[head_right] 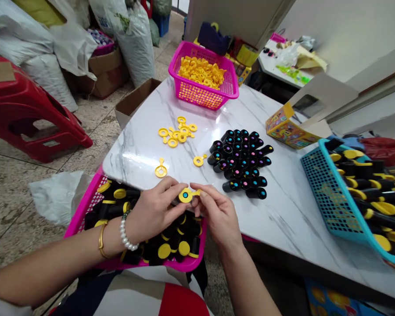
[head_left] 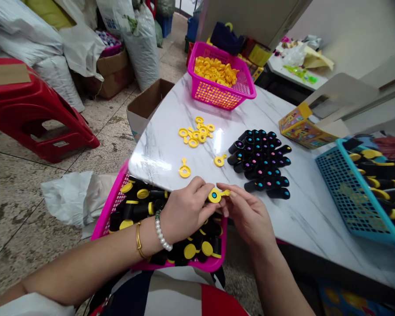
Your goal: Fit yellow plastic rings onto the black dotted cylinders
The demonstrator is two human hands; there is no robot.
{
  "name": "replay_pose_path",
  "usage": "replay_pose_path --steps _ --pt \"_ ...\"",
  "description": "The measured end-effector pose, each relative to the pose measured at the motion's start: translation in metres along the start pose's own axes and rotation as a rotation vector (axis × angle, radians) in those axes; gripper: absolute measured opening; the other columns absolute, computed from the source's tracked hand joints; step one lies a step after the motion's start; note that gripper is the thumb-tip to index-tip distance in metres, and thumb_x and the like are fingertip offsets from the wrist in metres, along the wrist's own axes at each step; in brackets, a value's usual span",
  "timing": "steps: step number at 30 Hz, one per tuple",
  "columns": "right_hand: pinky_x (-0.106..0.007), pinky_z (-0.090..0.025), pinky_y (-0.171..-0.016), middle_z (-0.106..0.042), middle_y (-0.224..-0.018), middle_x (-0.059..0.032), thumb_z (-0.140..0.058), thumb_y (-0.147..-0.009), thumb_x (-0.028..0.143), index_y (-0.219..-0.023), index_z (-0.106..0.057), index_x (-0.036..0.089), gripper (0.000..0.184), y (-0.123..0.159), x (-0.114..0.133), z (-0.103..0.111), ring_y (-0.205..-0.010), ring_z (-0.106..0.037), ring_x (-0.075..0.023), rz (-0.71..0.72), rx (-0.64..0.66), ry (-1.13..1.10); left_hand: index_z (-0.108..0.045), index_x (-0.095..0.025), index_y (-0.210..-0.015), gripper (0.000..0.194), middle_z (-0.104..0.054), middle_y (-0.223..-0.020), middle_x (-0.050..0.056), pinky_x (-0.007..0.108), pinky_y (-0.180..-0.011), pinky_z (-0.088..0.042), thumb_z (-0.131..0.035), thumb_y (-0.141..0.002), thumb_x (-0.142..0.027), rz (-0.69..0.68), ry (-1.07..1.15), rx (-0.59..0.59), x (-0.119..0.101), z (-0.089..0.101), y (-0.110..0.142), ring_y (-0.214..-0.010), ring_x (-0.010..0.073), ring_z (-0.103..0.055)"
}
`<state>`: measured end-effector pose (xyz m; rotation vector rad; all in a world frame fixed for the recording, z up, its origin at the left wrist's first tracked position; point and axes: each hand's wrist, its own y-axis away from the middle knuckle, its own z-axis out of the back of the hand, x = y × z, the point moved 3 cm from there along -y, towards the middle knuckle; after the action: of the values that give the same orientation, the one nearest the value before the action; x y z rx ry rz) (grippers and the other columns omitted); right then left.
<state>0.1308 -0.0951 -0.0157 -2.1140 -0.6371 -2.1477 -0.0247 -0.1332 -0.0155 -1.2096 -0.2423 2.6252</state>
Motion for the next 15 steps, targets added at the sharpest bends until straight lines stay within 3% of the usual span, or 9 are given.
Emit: replay_pose_path --steps 3,6,11,15 --pt "-0.027 -0.046 -0.061 -0.061 -0.081 -0.003 -0.057 -0.087 0.03 -0.107 -0.07 0.022 0.026 0.002 0.001 0.006 -0.064 -0.055 -0.0113 0.009 0.035 -0.054 -0.053 -0.018 -0.117 0.031 -0.055 -0.104 0.007 0.028 -0.078 -0.05 -0.045 -0.092 -0.035 -0.023 -0.061 0.011 0.001 0.0 0.0 -0.092 0.0169 -0.058" --pt "-0.024 -0.042 -0.053 -0.058 -0.074 -0.0009 -0.064 -0.082 0.03 -0.103 -0.071 0.019 0.024 -0.009 0.007 0.01 -0.058 -0.051 -0.0096 -0.012 0.1 0.007 -0.054 -0.02 -0.115 0.029 -0.056 -0.098 0.005 0.026 -0.075 -0.049 -0.049 -0.091 -0.035 -0.019 -0.041 0.028 0.006 0.002 -0.002 -0.086 0.0154 -0.057" --pt "-0.016 -0.02 -0.037 -0.044 -0.051 0.0099 -0.072 -0.075 0.031 -0.1 -0.057 0.018 0.031 -0.033 0.019 -0.004 -0.038 -0.031 -0.0033 -0.266 0.363 0.04 -0.064 -0.022 -0.101 0.019 -0.056 -0.076 -0.001 0.023 -0.064 -0.041 -0.058 -0.087 -0.033 0.009 0.015 0.102 0.011 0.005 -0.009 -0.07 0.0121 -0.054" --pt "-0.014 -0.021 -0.035 -0.046 -0.05 0.0108 -0.07 -0.076 0.031 -0.095 -0.048 0.02 0.031 -0.038 0.021 -0.014 -0.037 -0.032 -0.003 -0.329 0.413 0.119 -0.065 -0.021 -0.098 0.019 -0.06 -0.076 -0.001 0.023 -0.064 -0.04 -0.061 -0.085 -0.033 0.028 0.026 0.124 0.013 0.003 -0.013 -0.071 0.0126 -0.055"
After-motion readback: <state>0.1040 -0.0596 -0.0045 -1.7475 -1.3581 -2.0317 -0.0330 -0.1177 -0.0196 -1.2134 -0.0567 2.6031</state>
